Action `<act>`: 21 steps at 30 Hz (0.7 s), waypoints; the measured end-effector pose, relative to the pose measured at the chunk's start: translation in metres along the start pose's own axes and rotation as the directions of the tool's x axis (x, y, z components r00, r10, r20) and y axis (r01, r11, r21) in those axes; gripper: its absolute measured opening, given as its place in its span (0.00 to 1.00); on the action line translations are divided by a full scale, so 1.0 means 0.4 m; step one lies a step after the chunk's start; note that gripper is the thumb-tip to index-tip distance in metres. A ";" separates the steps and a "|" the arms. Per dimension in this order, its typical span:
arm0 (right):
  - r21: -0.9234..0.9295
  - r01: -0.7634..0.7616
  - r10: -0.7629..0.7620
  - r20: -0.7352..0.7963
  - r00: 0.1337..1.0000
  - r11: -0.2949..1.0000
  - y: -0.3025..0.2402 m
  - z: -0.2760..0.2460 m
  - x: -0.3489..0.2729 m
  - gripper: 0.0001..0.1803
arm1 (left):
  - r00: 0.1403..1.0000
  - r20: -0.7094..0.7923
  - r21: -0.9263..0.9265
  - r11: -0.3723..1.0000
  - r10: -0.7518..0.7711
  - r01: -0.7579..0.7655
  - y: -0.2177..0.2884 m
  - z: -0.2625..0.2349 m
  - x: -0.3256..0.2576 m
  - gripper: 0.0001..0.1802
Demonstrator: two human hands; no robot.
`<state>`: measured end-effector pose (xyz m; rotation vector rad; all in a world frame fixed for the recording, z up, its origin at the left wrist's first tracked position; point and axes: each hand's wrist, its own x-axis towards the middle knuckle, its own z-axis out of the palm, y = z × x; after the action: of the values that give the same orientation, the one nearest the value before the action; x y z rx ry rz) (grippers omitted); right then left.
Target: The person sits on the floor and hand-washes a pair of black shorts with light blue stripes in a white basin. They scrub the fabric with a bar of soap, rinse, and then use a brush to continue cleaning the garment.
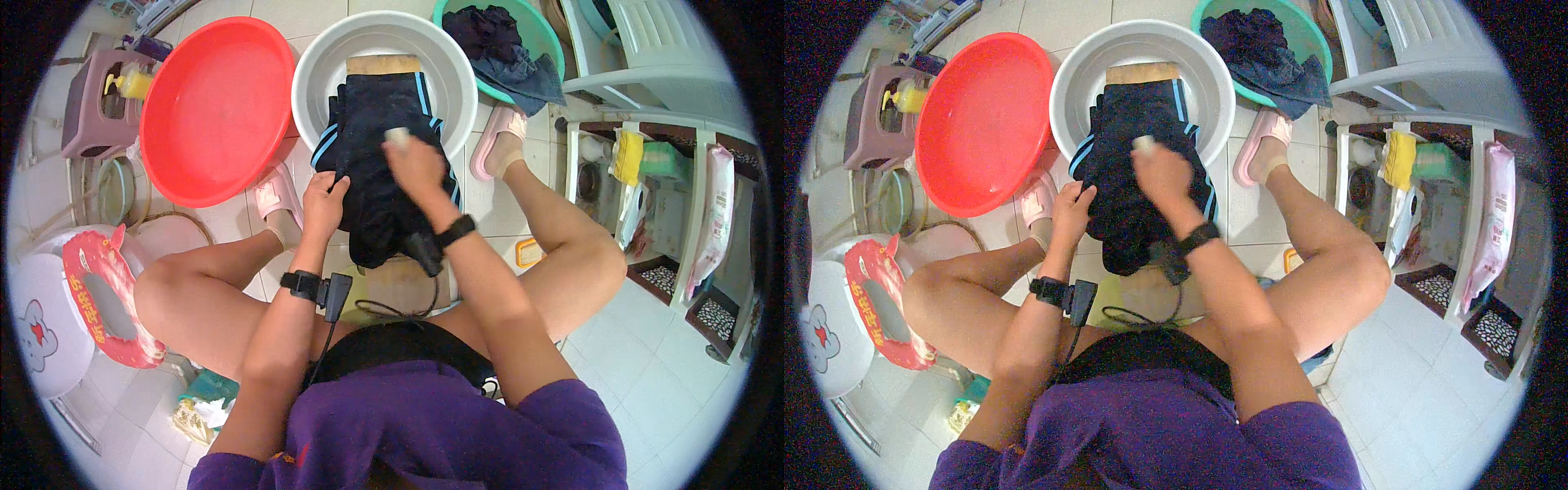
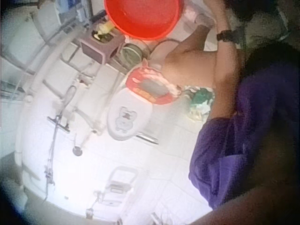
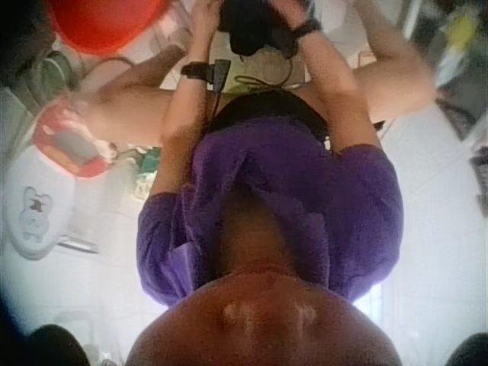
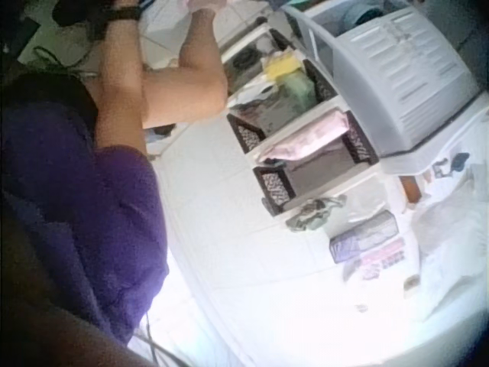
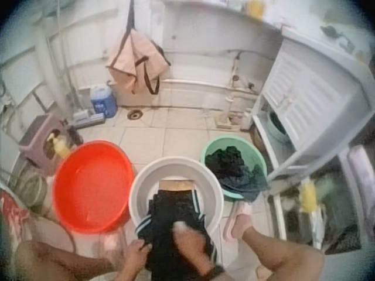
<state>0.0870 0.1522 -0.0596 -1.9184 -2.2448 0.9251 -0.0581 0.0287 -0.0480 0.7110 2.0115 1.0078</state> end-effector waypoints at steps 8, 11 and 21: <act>-0.176 -0.117 0.105 -0.072 0.992 0.977 0.129 -0.004 0.033 0.16 | 0.999 -0.032 -0.061 0.998 0.006 -0.008 0.007 -0.017 -0.034 0.11; -0.191 -0.186 0.166 -0.113 0.980 0.964 0.136 -0.058 0.041 0.20 | 1.000 0.022 0.036 0.999 -0.018 0.017 0.002 -0.005 -0.030 0.12; -0.236 -0.121 0.125 0.000 0.992 0.964 0.042 0.016 0.007 0.17 | 0.979 0.053 -0.231 0.952 -0.196 0.203 0.034 -0.014 -0.040 0.09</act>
<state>0.0985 0.1531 -0.0737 -2.1770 -2.3617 0.7127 -0.0518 0.0219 -0.0282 0.3844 1.8559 1.0849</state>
